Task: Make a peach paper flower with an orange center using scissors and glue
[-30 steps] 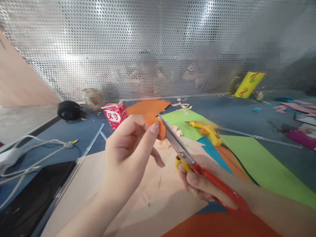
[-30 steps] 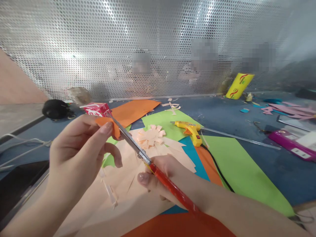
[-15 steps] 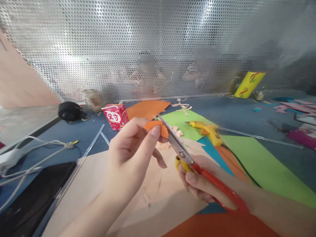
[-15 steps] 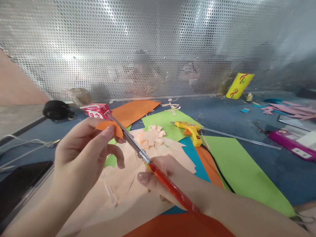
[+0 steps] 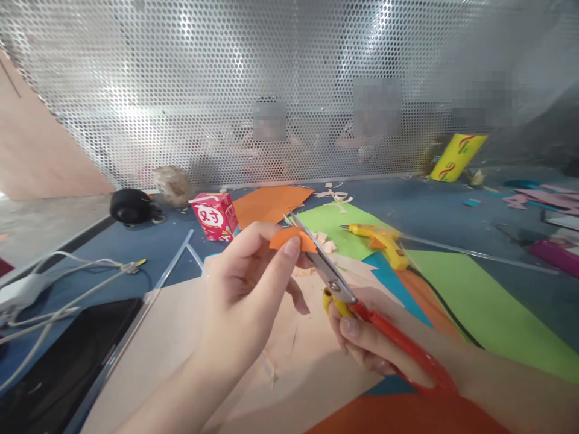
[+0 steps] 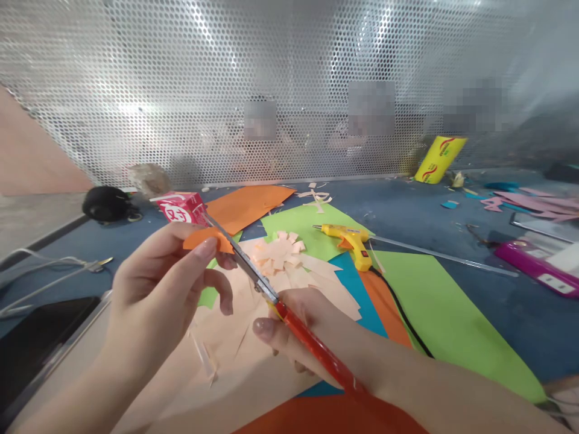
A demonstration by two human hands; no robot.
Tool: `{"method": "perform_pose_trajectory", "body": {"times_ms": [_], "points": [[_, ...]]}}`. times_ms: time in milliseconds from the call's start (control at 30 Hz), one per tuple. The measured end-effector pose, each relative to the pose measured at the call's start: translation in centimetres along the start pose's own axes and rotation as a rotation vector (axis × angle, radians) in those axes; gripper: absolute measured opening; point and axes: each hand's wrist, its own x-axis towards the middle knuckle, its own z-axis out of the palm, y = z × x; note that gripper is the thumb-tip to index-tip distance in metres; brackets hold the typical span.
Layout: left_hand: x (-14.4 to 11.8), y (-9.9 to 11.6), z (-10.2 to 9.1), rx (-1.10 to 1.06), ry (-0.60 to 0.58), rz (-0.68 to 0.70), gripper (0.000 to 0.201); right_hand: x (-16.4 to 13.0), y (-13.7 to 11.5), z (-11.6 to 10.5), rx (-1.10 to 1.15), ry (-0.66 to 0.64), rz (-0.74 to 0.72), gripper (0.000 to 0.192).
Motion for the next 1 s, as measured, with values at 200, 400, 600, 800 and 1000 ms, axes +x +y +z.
{"method": "perform_pose_trajectory", "body": {"times_ms": [200,400,600,800,1000], "points": [[-0.01,0.24,0.11,0.001,0.037,-0.019,0.008,0.03,0.00,0.05,0.053,-0.008,-0.008,0.047],[0.42,0.19,-0.19,-0.008,0.148,0.027,0.015,-0.02,-0.05,0.19,0.083,-0.016,0.031,0.049],[0.45,0.13,-0.13,0.004,0.176,0.046,0.017,-0.18,-0.21,0.08,0.008,-0.019,0.017,0.049],[0.45,0.18,-0.16,0.035,0.178,0.071,0.017,-0.17,-0.24,-0.18,-0.002,-0.077,0.028,0.047],[0.43,0.23,-0.27,0.059,0.160,0.082,0.018,-0.27,-0.30,0.04,-0.044,-0.021,0.011,0.048]]}}
